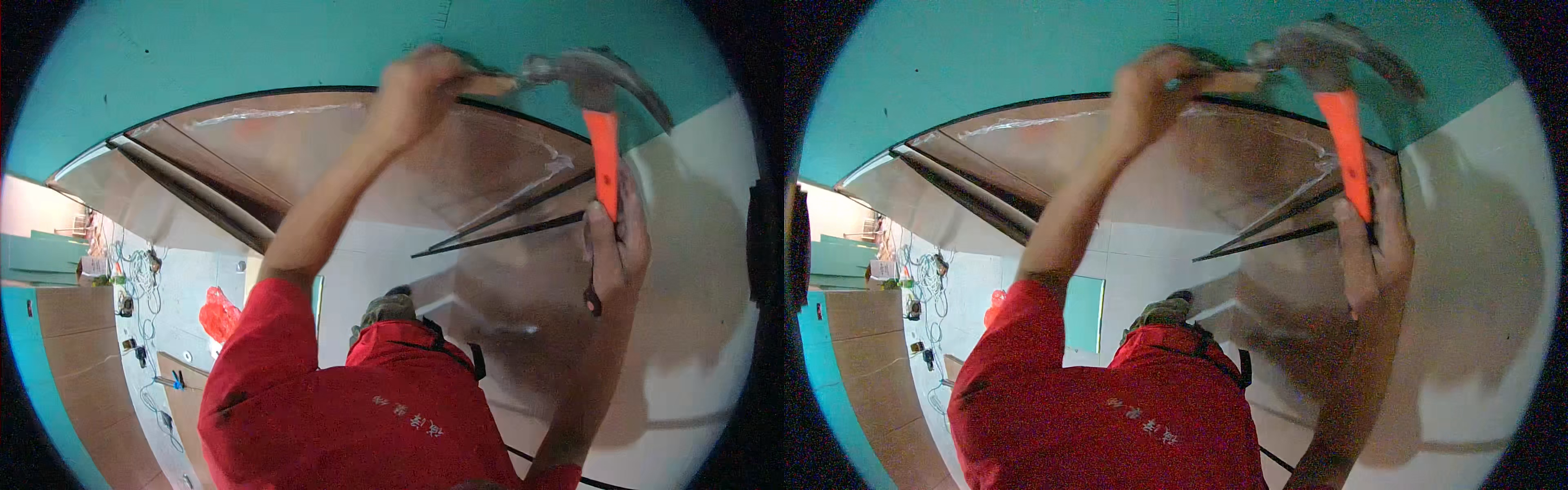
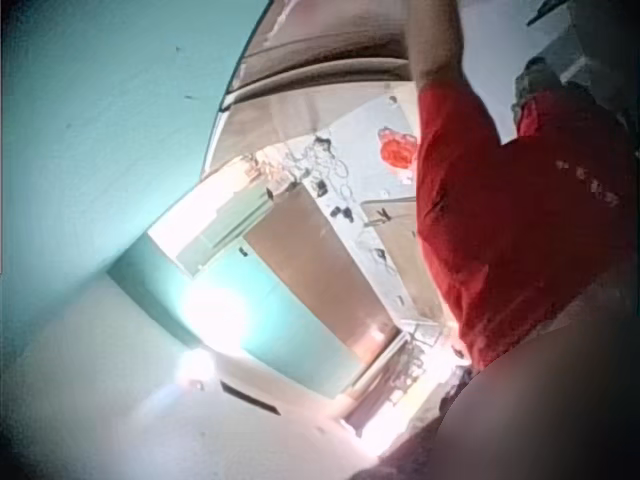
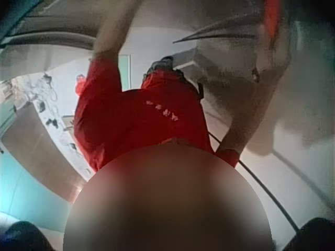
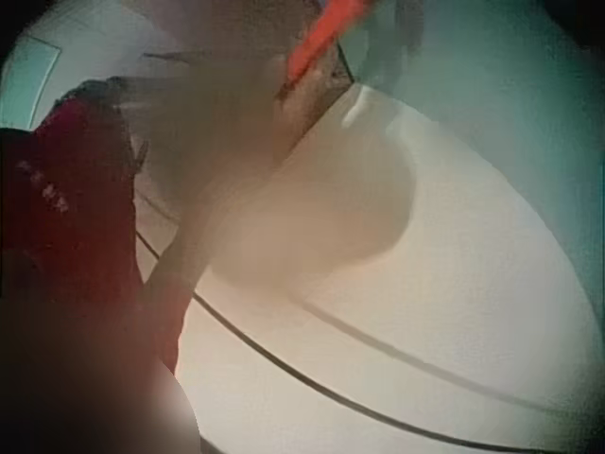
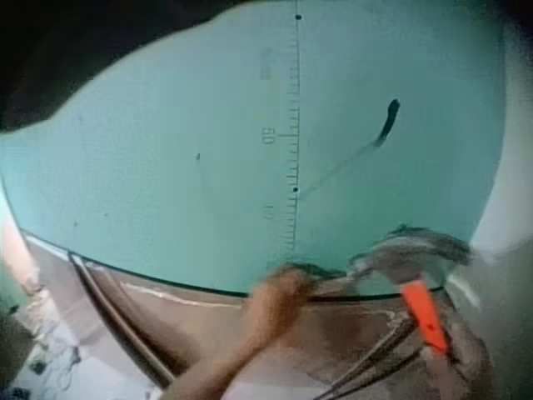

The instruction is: Installing a black rubber sealant or edge trim strip onto the side of a wooden panel using a utility knife and hammer.

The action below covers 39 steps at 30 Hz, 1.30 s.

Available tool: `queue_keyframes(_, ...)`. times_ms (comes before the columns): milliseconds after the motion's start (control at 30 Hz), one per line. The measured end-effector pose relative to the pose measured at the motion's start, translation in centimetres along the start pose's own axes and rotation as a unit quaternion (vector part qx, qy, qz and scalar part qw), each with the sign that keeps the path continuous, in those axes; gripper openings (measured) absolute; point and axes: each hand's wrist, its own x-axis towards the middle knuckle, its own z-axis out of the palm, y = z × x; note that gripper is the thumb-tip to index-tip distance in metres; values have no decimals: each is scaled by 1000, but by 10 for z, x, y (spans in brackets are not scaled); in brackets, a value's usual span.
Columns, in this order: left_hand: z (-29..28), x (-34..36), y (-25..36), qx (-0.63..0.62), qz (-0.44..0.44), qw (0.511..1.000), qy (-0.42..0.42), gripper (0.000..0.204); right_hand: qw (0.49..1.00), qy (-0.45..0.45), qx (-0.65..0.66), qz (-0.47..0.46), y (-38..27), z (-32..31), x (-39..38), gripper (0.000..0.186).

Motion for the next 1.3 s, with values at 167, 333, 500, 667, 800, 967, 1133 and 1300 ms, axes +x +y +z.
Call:
queue_keyframes(167, -47, -9, -18, 88, -11, 996, -32, 7, 974, -106, -123, -159, 11, 4, 44, 45)
queue_keyframes(333, -39, -22, -25, 143, 18, 989, -21, 9, 961, -148, -121, -201, -8, 20, 69, 44)
queue_keyframes(500, -30, -21, -24, 173, 48, 983, 48, 15, 940, -146, -162, -263, -9, 23, 88, 40)
queue_keyframes(667, -25, -26, -24, 194, 28, 980, 40, 23, 938, -159, -190, -242, -9, 24, 98, 41)
queue_keyframes(800, -19, -29, -23, 211, -7, 976, 55, 32, 911, -179, -195, -316, -4, 20, 104, 43)
queue_keyframes(967, -21, -33, -31, 220, 4, 974, 54, 35, 926, -167, -206, -269, -19, 27, 107, 44)
queue_keyframes(1133, -18, -34, -32, 211, 1, 975, 64, 35, 897, -211, -211, -326, -13, 26, 116, 45)
queue_keyframes(1300, -22, -37, -30, 217, 3, 975, 51, 32, 897, -181, -230, -331, -16, 26, 108, 40)
